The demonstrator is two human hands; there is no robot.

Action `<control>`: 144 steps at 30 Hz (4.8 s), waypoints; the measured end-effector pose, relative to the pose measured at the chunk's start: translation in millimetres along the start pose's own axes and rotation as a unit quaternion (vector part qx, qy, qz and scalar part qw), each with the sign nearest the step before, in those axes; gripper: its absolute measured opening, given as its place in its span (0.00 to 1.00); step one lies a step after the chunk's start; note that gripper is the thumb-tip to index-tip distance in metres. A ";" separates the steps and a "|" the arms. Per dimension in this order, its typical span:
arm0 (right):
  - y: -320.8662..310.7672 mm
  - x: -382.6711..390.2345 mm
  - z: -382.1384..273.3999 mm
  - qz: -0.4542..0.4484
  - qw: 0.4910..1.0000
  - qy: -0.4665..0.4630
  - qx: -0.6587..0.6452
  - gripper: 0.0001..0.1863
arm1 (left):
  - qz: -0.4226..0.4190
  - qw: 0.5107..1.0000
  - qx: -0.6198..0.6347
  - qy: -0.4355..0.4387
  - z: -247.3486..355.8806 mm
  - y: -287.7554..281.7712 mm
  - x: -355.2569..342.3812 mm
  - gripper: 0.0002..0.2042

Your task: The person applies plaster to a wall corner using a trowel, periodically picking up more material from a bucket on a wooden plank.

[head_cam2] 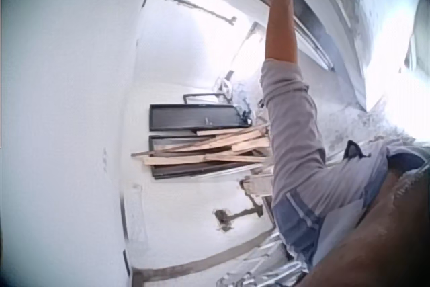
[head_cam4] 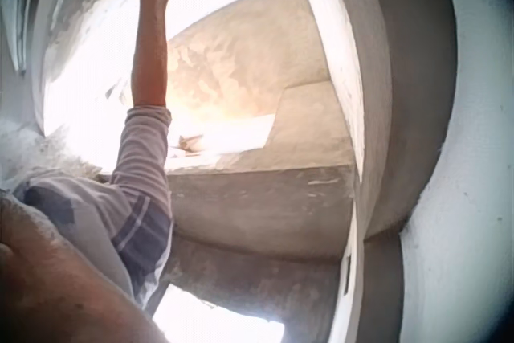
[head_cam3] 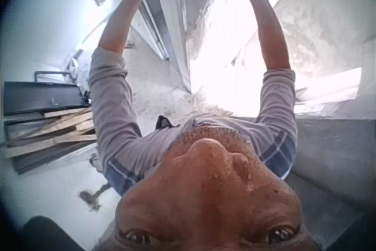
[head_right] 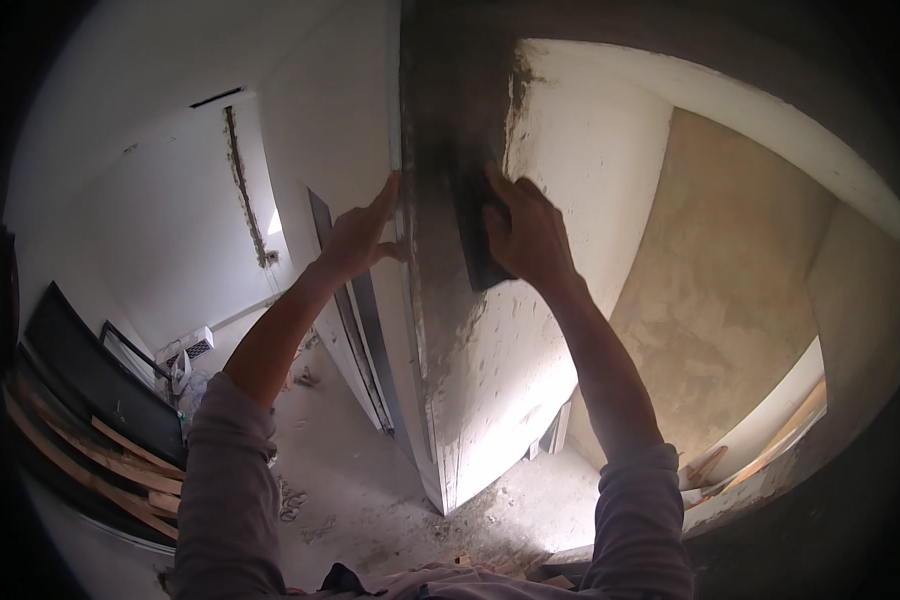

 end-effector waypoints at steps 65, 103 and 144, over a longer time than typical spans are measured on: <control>-52.8 -42.8 -19.3 -0.014 0.997 -0.022 0.077 0.27 | -0.016 0.991 0.133 0.010 3.5 1.4 -1.6 0.55; -2.1 20.6 16.2 -0.105 0.994 0.021 0.004 0.27 | -0.019 0.992 0.127 0.007 3.0 3.7 -2.1 0.56; 20.6 -40.7 41.4 0.089 0.995 -0.010 -0.044 0.29 | -0.003 0.995 0.080 -0.051 6.0 6.4 -2.9 0.61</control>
Point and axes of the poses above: each hand's wrist, its own x-axis away from the middle knuckle, its own y-axis out of the palm, z = x × y, the point moved 3 cm from there along -x, towards the middle knuckle, and after that the axes turned 12 degrees about -z, right-handed, at the moved point
